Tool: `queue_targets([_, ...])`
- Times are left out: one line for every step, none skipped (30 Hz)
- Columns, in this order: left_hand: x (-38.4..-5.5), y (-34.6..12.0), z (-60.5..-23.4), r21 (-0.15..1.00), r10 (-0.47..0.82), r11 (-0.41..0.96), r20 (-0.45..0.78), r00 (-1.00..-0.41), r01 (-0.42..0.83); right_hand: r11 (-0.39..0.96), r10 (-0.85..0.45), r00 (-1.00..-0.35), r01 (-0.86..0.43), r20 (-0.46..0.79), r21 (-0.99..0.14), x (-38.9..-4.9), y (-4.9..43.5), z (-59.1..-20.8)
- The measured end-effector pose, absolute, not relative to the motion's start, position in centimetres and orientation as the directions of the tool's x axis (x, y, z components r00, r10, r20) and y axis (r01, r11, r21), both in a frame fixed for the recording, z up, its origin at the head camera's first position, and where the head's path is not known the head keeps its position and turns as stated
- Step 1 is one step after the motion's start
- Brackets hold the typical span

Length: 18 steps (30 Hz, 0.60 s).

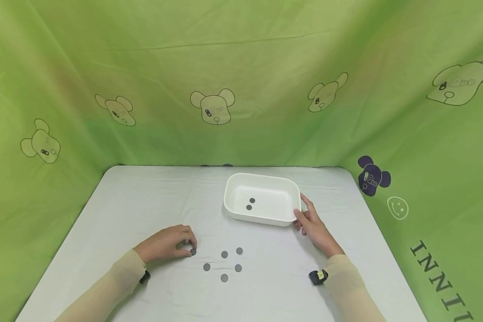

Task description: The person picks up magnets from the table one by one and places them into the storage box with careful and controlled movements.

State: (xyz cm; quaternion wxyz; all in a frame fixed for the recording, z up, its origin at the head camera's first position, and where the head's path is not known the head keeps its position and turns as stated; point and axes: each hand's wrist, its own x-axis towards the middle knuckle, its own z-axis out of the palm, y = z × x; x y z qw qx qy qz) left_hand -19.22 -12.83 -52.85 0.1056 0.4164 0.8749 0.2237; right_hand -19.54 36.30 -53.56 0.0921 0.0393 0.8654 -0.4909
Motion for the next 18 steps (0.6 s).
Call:
queue_targets([-19.22, -12.82, -52.86, 0.478, 0.776, 0.552, 0.003, -0.63, 0.683, 0.514, -0.022, -0.98, 0.159, -0.198, -0.843, -19.53, 36.3, -53.57])
queue_targets([-19.22, -12.83, -52.89, 0.477, 0.777, 0.553, 0.002, -0.63, 0.683, 0.513, -0.022, -0.98, 0.16, -0.198, -0.844, -19.52, 36.29, -53.57])
queue_targets([-19.22, -12.83, -52.92, 0.476, 0.777, 0.552, 0.004, -0.629, 0.685, 0.511, -0.021, -0.98, 0.16, -0.198, -0.845, -19.51, 36.28, -53.56])
queue_targets([-19.21, -12.82, -52.95, 0.473, 0.778, 0.551, 0.005, -0.628, 0.687, 0.509, -0.021, -0.98, 0.161, -0.199, -0.845, -19.49, 36.27, -53.55])
queue_targets([-19.21, -12.82, -53.0, 0.471, 0.78, 0.55, 0.008, -0.626, 0.69, 0.509, -0.021, -0.98, 0.162, -0.2, -0.846, -19.48, 36.26, -53.53])
queue_targets([-19.19, -12.8, -53.0, 0.469, 0.78, 0.55, 0.009, -0.626, 0.691, 0.508, -0.02, -0.979, 0.163, -0.201, -0.846, -19.46, 36.25, -53.51])
queue_targets([-19.16, -12.78, -53.04, 0.467, 0.78, 0.551, 0.007, -0.626, 0.692, 0.507, -0.02, -0.979, 0.165, -0.203, -0.846, -19.45, 36.24, -53.5])
queue_targets([-19.12, -12.75, -53.05, 0.465, 0.779, 0.553, 0.005, -0.627, 0.691, 0.507, -0.02, -0.979, 0.166, -0.204, -0.846, -19.42, 36.23, -53.49])
queue_targets([-19.1, -12.72, -53.05, 0.464, 0.779, 0.554, 0.004, -0.627, 0.692, 0.507, -0.02, -0.979, 0.167, -0.205, -0.846, -19.41, 36.22, -53.48])
queue_targets([-19.08, -12.7, -53.05, 0.462, 0.78, 0.554, 0.004, -0.626, 0.693, 0.507, -0.021, -0.978, 0.168, -0.206, -0.846, -19.4, 36.21, -53.47])
queue_targets([-19.05, -12.67, -53.02, 0.462, 0.78, 0.554, 0.004, -0.626, 0.692, 0.505, -0.021, -0.978, 0.168, -0.207, -0.847, -19.39, 36.21, -53.47])
queue_targets([-19.01, -12.62, -52.97, 0.461, 0.779, 0.555, 0.003, -0.627, 0.692, 0.504, -0.022, -0.978, 0.169, -0.208, -0.847, -19.38, 36.22, -53.46])
queue_targets([-18.99, -12.59, -52.98, 0.457, 0.78, 0.555, 0.005, -0.626, 0.695, 0.503, -0.022, -0.978, 0.168, -0.207, -0.848, -19.38, 36.23, -53.46])
queue_targets([-18.99, -12.57, -52.98, 0.454, 0.782, 0.552, 0.009, -0.624, 0.699, 0.502, -0.024, -0.978, 0.167, -0.207, -0.848, -19.39, 36.24, -53.45])
queue_targets([-18.97, -12.53, -52.97, 0.451, 0.784, 0.549, 0.015, -0.621, 0.704, 0.5, -0.025, -0.978, 0.167, -0.207, -0.85, -19.4, 36.26, -53.44])
queue_targets([-18.93, -12.49, -52.98, 0.448, 0.785, 0.547, 0.019, -0.619, 0.707, 0.498, -0.025, -0.978, 0.167, -0.207, -0.851, -19.41, 36.26, -53.43])
queue_targets([-18.9, -12.44, -52.98, 0.444, 0.787, 0.545, 0.023, -0.617, 0.711, 0.498, -0.024, -0.978, 0.168, -0.207, -0.85, -19.42, 36.28, -53.42])
queue_targets([-18.85, -12.39, -52.97, 0.439, 0.79, 0.539, 0.031, -0.612, 0.719, 0.498, -0.025, -0.978, 0.168, -0.208, -0.851, -19.43, 36.3, -53.42])
